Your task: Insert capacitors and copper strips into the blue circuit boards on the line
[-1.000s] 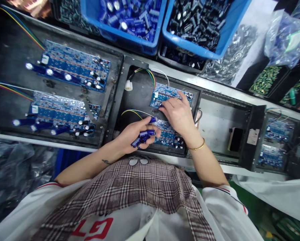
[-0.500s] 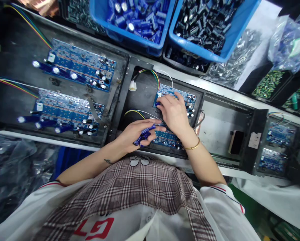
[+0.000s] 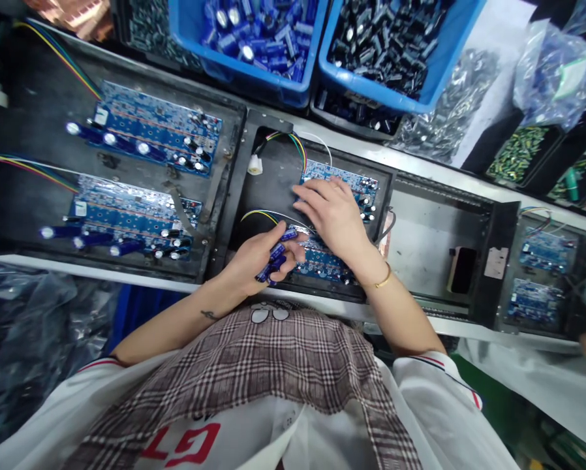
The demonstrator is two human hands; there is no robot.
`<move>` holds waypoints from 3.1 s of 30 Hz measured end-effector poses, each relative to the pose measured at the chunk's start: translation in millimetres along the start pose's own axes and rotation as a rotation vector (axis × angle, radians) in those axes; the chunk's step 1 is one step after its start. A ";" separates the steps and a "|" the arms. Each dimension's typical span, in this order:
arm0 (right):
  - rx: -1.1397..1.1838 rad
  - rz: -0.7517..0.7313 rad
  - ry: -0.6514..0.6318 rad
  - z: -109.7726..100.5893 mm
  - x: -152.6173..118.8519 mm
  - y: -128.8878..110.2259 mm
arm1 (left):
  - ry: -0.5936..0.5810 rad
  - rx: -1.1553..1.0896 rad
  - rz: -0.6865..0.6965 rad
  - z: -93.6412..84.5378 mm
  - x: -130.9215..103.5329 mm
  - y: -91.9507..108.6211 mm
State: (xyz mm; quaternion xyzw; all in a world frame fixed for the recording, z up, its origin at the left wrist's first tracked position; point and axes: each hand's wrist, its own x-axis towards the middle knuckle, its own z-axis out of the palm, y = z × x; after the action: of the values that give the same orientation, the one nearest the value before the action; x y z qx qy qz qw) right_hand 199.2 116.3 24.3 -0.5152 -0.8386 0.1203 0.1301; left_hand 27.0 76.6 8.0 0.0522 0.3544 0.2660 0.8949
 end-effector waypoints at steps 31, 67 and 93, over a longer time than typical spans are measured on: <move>-0.199 0.008 -0.114 0.6 -147.1 -24.9 | -0.238 0.061 -0.329 -13.2 -31.6 -60.0; -0.130 0.061 -0.010 18.4 -120.2 -45.7 | -0.144 0.113 -0.355 -21.1 -48.1 -52.4; -0.048 0.036 0.037 36.4 -95.7 -61.8 | -0.258 0.157 -0.375 -37.1 -48.7 -55.3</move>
State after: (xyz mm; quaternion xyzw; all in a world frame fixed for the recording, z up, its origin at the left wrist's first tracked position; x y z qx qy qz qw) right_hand 177.0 1.0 1.9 -0.5354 -0.8292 0.0930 0.1308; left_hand -2.8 0.9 -5.7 0.0884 0.2600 0.0581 0.9598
